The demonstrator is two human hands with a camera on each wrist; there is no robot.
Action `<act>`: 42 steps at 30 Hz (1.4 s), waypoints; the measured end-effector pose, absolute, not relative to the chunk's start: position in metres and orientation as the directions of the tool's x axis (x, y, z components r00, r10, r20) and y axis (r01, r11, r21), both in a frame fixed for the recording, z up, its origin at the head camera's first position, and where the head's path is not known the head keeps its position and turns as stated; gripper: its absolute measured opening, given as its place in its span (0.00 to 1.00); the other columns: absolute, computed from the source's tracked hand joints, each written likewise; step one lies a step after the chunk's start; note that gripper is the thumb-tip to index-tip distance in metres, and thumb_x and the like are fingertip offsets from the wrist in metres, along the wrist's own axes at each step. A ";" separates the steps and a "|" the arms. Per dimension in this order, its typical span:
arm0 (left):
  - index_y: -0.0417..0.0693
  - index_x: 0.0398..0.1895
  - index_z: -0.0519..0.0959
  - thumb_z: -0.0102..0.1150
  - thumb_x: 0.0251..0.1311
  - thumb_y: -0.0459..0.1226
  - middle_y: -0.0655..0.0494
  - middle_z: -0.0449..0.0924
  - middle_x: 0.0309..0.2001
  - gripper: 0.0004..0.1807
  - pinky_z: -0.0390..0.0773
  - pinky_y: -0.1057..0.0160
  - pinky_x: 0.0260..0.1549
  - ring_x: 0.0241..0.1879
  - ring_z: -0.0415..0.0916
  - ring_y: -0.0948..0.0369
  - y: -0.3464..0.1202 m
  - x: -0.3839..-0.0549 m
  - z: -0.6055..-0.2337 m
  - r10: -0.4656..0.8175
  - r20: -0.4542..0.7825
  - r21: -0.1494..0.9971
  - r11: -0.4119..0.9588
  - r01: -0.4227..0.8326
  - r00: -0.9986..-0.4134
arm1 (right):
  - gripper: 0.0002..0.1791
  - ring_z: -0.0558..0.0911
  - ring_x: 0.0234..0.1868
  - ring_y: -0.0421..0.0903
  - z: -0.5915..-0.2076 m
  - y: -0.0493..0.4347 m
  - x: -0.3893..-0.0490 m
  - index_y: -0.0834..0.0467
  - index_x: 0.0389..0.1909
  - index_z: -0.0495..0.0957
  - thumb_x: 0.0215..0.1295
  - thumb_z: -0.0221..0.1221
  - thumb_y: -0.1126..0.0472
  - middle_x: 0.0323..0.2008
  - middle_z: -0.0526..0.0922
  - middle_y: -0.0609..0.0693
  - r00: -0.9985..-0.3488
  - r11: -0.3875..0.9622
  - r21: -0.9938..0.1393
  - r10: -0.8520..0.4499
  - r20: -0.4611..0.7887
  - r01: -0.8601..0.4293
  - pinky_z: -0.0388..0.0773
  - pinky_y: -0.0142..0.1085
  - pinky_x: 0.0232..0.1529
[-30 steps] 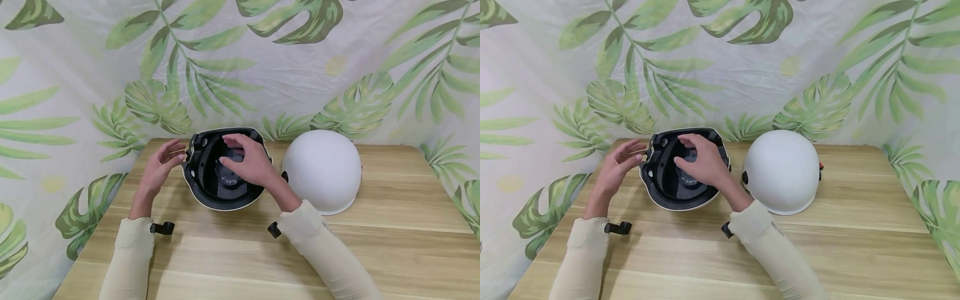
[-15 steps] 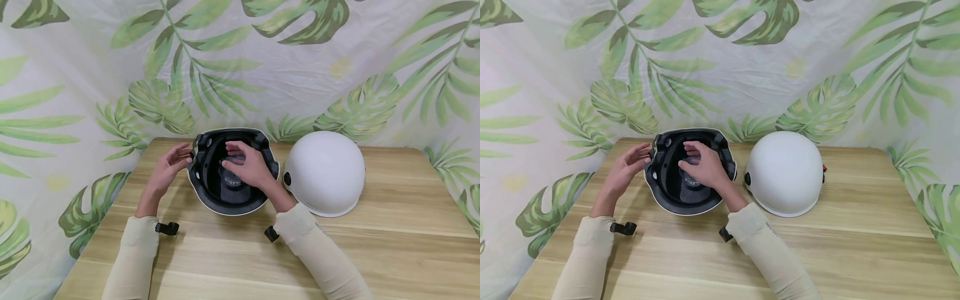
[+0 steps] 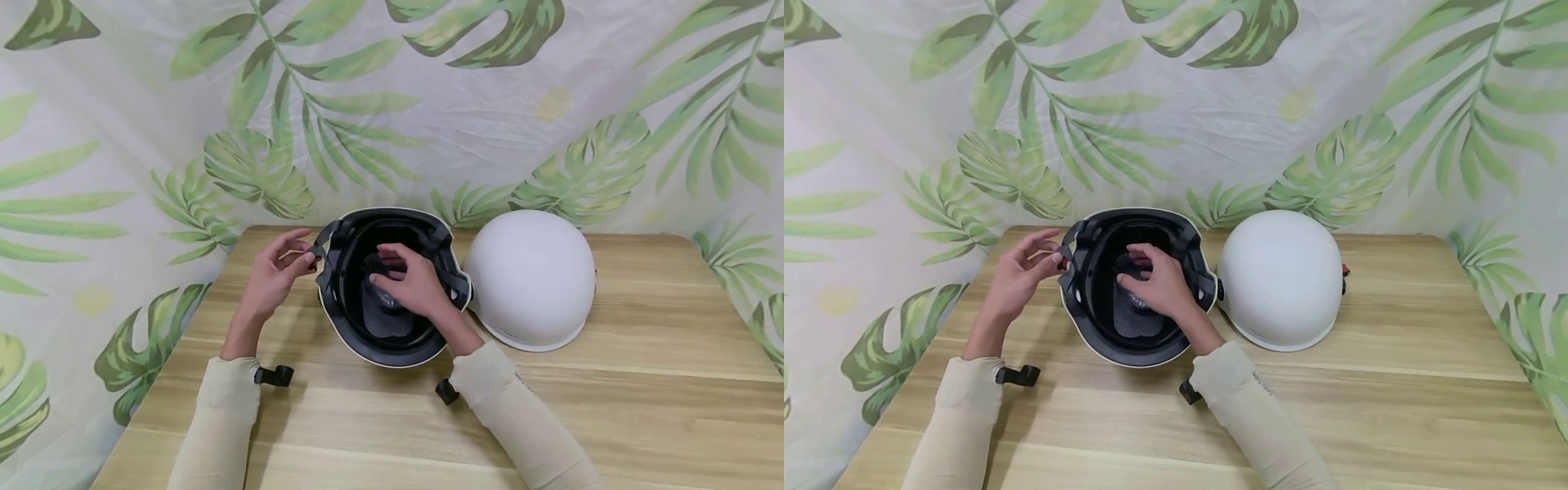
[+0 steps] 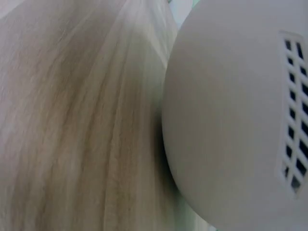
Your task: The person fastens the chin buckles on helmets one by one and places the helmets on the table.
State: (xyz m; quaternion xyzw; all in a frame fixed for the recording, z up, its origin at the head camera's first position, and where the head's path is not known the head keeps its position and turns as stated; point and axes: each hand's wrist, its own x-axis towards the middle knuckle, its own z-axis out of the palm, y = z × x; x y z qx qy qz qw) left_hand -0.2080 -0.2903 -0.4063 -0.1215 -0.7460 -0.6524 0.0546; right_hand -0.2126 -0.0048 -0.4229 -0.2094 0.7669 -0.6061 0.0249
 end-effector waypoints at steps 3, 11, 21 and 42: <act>0.30 0.71 0.71 0.59 0.73 0.24 0.53 0.78 0.47 0.25 0.88 0.63 0.45 0.44 0.87 0.64 -0.288 -0.206 -0.403 0.093 0.281 0.953 0.088 0.289 -0.955 | 0.30 0.81 0.66 0.57 -0.425 -0.003 -0.213 0.65 0.69 0.76 0.68 0.70 0.63 0.63 0.81 0.63 -0.914 0.176 -0.940 -0.340 0.222 -0.294 0.81 0.49 0.64; 0.30 0.70 0.71 0.61 0.73 0.26 0.53 0.79 0.48 0.25 0.87 0.65 0.45 0.43 0.86 0.66 -0.286 -0.202 -0.397 0.093 0.315 0.942 0.093 0.324 -0.944 | 0.29 0.83 0.62 0.56 -0.428 -0.004 -0.215 0.65 0.68 0.77 0.67 0.71 0.64 0.61 0.82 0.62 -0.915 0.196 -0.933 -0.336 0.224 -0.301 0.83 0.45 0.61; 0.29 0.70 0.72 0.61 0.73 0.27 0.55 0.81 0.46 0.25 0.86 0.68 0.42 0.42 0.85 0.64 -0.281 -0.200 -0.391 0.090 0.339 0.925 0.150 0.350 -0.936 | 0.28 0.83 0.63 0.54 -0.433 -0.010 -0.216 0.63 0.66 0.79 0.65 0.73 0.65 0.61 0.83 0.59 -0.901 0.251 -0.906 -0.362 0.239 -0.341 0.85 0.42 0.58; 0.29 0.71 0.71 0.62 0.72 0.27 0.54 0.80 0.47 0.26 0.85 0.70 0.42 0.42 0.84 0.60 -0.279 -0.197 -0.388 0.109 0.327 0.914 0.217 0.343 -0.939 | 0.25 0.88 0.45 0.46 -0.438 -0.005 -0.216 0.55 0.62 0.84 0.64 0.74 0.58 0.57 0.88 0.50 -0.899 0.384 -0.841 -0.365 0.242 -0.382 0.84 0.35 0.43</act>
